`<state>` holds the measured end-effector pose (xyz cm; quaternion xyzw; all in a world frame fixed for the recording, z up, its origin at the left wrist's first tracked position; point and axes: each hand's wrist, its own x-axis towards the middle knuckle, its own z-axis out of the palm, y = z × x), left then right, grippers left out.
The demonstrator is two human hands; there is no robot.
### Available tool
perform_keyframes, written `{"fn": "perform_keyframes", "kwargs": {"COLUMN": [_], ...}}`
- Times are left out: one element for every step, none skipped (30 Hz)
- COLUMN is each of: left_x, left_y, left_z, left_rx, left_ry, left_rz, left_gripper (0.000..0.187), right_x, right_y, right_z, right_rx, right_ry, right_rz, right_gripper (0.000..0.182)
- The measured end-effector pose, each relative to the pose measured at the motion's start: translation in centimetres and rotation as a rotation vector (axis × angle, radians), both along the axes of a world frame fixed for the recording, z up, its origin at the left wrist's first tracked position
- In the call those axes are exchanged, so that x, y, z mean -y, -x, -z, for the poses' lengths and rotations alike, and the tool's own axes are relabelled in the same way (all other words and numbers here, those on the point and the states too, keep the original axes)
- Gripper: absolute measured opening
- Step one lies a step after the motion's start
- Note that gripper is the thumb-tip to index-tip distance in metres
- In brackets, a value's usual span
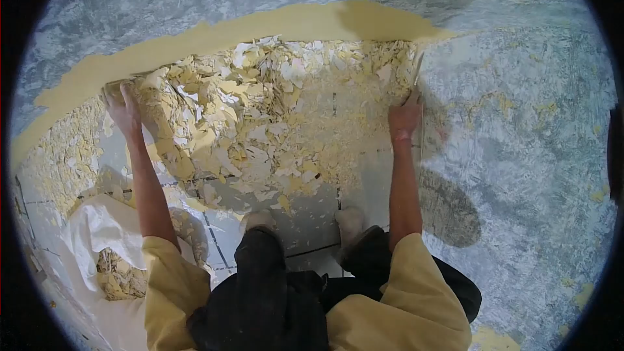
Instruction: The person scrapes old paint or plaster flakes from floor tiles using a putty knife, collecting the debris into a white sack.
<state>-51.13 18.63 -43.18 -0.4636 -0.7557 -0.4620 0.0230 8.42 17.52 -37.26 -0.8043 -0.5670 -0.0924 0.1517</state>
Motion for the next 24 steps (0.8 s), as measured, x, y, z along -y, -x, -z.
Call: {"fn": "perform_keyframes", "kwargs": {"left_x": [-0.6,-0.6,-0.8,-1.0,-1.0,-0.8,-0.8,-0.9,-1.0,-1.1,-1.0,-1.0,-1.0,-1.0,-1.1,-0.9,-0.6,-0.6,-0.5,-0.3,-0.2,0.1,0.4,0.7], "left_y": [0.8,1.0,0.7,-0.1,-0.5,-2.7,-3.2,-3.6,-4.4,-5.4,-6.3,-7.0,-7.6,-8.3,-9.0,-9.8,-10.2,-10.2,-10.4,-10.9,-11.5,-12.5,-12.8,-13.8], "left_z": [0.5,0.1,0.9,2.2,3.0,1.9,2.3,3.1,2.9,2.7,2.3,2.0,1.7,1.5,1.4,1.3,1.1,1.6,2.3,2.7,2.2,1.7,1.7,1.2], "left_rx": [-0.029,-0.058,-0.059,-0.076,-0.093,-0.08,-0.083,-0.111,-0.139,-0.121,-0.122,-0.087,-0.051,-0.026,-0.028,-0.005,0.017,0.014,0.007,0.005,0.001,0.058,0.054,0.101], "left_ry": [-0.022,0.058,0.057,0.075,0.096,0.2,0.205,0.229,0.249,0.259,0.263,0.253,0.242,0.238,0.237,0.273,0.311,0.33,0.332,0.338,0.344,0.367,0.362,0.354], "left_rz": [0.036,0.137,0.136,0.078,0.02,-0.036,-0.037,-0.022,-0.009,-0.014,-0.014,0.006,0.028,0.051,0.053,0.084,0.113,0.135,0.132,0.169,0.205,0.195,0.251,0.266], "left_gripper": [0.056,0.06,0.06,0.062,0.063,0.066,0.066,0.067,0.068,0.068,0.068,0.068,0.067,0.065,0.065,0.065,0.064,0.065,0.065,0.066,0.067,0.068,0.068,0.068], "right_x": [-0.8,-1.5,-2.1,-2.6,-3.0,-3.2,-3.5,-3.5,-3.5,-3.4,-3.1,-3.1,-3.0,-2.8,-2.6,-2.2,-1.9,-1.5,-1.0,-0.6,-0.2,0.3,0.7,1.4], "right_y": [-1.9,-3.1,-3.7,-4.3,-4.7,-4.6,-4.5,-4.2,-3.7,-3.2,-2.9,-2.7,-2.7,-2.4,-2.0,-1.4,-0.4,1.7,3.9,6.0,7.3,8.5,9.8,11.3], "right_z": [0.9,1.8,2.4,3.2,3.6,3.5,3.3,2.9,2.1,1.2,0.7,0.9,1.1,1.3,1.6,2.1,2.6,2.1,1.6,1.3,1.6,2.2,2.6,3.0], "right_rx": [-0.002,-0.004,-0.005,-0.038,-0.071,-0.073,-0.069,-0.066,-0.069,-0.112,-0.154,-0.155,-0.2,-0.244,-0.246,-0.282,-0.32,-0.327,-0.431,-0.534,-0.542,-0.542,-0.542,-0.547], "right_ry": [-0.001,0.001,-0.001,0.076,0.157,0.161,0.177,0.195,0.199,0.254,0.308,0.31,0.244,0.176,0.174,0.157,0.14,0.141,0.149,0.156,0.154,0.154,0.153,0.149], "right_rz": [-0.011,-0.021,-0.022,-0.023,-0.024,-0.025,0.005,0.034,0.031,0.019,0.008,0.007,-0.091,-0.188,-0.187,-0.272,-0.359,-0.362,-0.361,-0.362,-0.369,-0.43,-0.491,-0.493], "right_gripper": [0.05,0.052,0.052,0.057,0.063,0.063,0.057,0.052,0.052,0.055,0.059,0.059,0.051,0.044,0.044,0.038,0.033,0.033,0.032,0.032,0.032,0.033,0.035,0.035]}}
